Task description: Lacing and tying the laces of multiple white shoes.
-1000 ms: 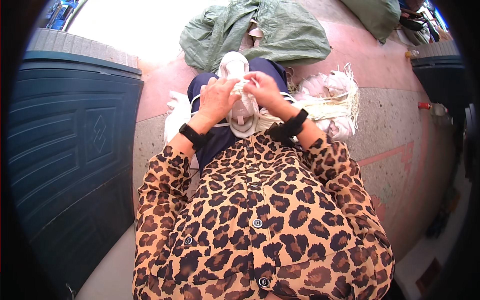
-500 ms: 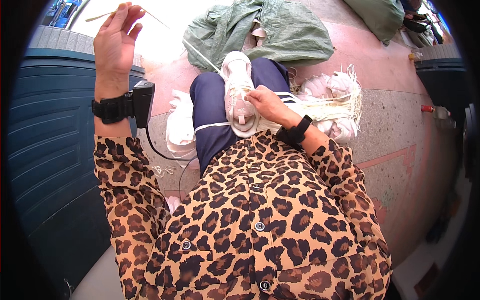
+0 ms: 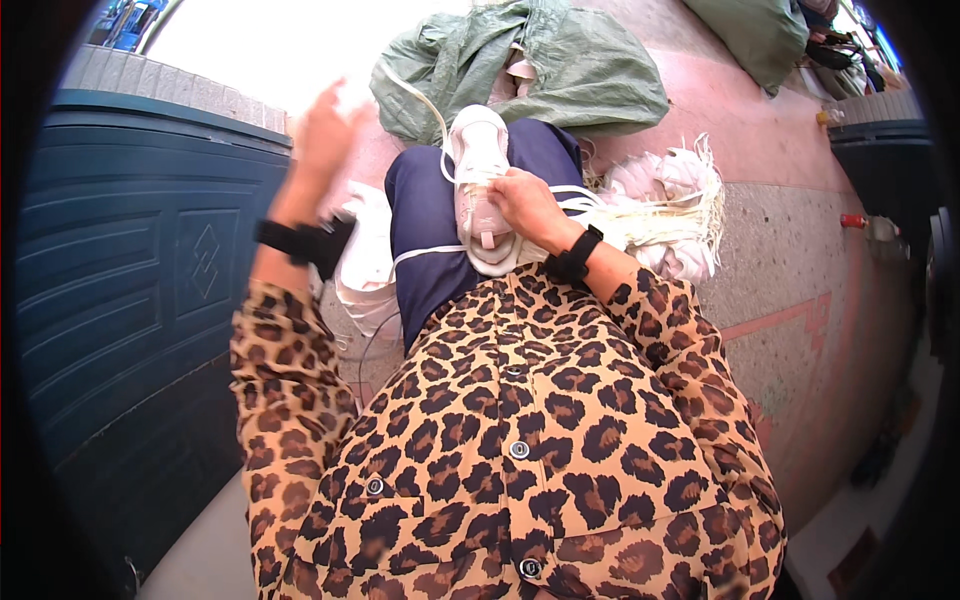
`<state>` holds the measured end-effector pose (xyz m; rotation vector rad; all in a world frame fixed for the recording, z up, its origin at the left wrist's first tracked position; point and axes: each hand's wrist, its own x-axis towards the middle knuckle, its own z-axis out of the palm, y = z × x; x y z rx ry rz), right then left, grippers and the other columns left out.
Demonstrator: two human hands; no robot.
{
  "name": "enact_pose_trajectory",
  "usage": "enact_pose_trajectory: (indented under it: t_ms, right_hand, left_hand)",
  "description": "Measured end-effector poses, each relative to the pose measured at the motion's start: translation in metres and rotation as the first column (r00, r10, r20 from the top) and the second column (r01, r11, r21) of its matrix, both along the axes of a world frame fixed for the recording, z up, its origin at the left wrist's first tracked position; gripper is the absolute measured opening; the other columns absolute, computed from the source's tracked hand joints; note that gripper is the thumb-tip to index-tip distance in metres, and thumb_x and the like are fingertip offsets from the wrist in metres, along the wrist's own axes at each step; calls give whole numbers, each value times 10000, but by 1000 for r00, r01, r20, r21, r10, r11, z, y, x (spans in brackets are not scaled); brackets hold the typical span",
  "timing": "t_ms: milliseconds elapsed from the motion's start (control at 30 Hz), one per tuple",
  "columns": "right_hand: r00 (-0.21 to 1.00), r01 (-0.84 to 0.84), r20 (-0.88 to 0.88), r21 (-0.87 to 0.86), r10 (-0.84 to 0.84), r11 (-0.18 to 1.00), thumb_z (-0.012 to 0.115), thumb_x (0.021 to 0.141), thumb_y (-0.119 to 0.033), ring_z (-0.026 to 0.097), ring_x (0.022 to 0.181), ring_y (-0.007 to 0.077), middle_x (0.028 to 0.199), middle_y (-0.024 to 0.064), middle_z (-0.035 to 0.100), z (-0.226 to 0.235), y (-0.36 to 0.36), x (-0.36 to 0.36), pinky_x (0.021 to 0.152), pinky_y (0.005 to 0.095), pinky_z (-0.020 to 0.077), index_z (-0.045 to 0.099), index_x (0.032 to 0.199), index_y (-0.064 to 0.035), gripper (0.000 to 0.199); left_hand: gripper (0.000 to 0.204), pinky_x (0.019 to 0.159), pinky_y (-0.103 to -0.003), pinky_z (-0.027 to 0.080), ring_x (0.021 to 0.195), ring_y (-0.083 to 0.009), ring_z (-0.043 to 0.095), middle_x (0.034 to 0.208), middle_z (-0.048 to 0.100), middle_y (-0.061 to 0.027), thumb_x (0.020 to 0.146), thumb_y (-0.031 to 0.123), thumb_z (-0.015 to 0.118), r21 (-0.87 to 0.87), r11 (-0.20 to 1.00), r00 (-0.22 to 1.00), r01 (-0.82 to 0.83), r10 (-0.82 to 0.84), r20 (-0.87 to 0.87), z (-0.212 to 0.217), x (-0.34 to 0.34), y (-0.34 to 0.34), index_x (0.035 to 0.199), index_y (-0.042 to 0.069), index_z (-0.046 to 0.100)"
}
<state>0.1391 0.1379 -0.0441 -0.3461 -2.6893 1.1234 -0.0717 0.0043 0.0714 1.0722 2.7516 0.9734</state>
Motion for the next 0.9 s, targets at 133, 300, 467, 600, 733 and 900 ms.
enact_pose_trajectory:
  t_ms: [133,300,467,600,733,900]
  right_hand:
    - [1000,20,18,-7,-20,1000,516,698,-13,554,752,372,744,204,560,3,0,-1,655,431,442,558,855,2,164]
    - [993,93,72,77,-98,993,559,706,-38,553,781,346,758,198,565,8,-1,-5,679,429,455,516,983,-27,280]
    - [994,71,76,46,-74,996,560,715,-48,550,793,353,777,207,566,4,-3,-7,701,427,455,511,1027,-35,316]
    - [991,127,46,-88,-123,988,538,727,-40,553,768,371,794,223,568,-2,-2,-10,710,427,455,514,1041,-33,316]
    - [990,138,4,-99,-138,986,513,737,-26,556,763,377,807,214,576,-4,-4,-11,705,429,450,521,1037,-29,301]
    - [994,46,-98,-107,-57,993,557,659,-28,572,704,223,754,87,568,2,-7,-15,653,305,458,527,1067,-16,409]
  left_hand:
    - [239,842,-416,365,1083,-296,425,1085,519,-105,648,150,620,-161,904,904,396,-415,-107,-66,99,2,883,113,603]
    - [233,848,-520,309,1144,-344,347,1156,473,-109,685,165,557,-446,850,835,281,-445,-323,-88,129,-8,899,89,606]
    - [240,850,-484,312,1129,-358,362,1183,462,-113,649,163,589,-475,871,868,126,-329,-373,-90,133,-8,874,83,616]
    - [185,856,-490,308,1126,-326,367,1170,477,-110,701,199,596,-324,939,962,113,-185,-200,-103,135,-6,860,112,633]
    - [152,854,-466,306,1108,-273,380,1095,536,-75,721,261,626,-142,989,998,41,-48,-47,-113,133,-1,784,125,649]
    - [104,668,-273,420,787,-167,550,823,610,-58,805,142,537,355,878,842,-321,94,531,-102,106,-2,811,63,604]
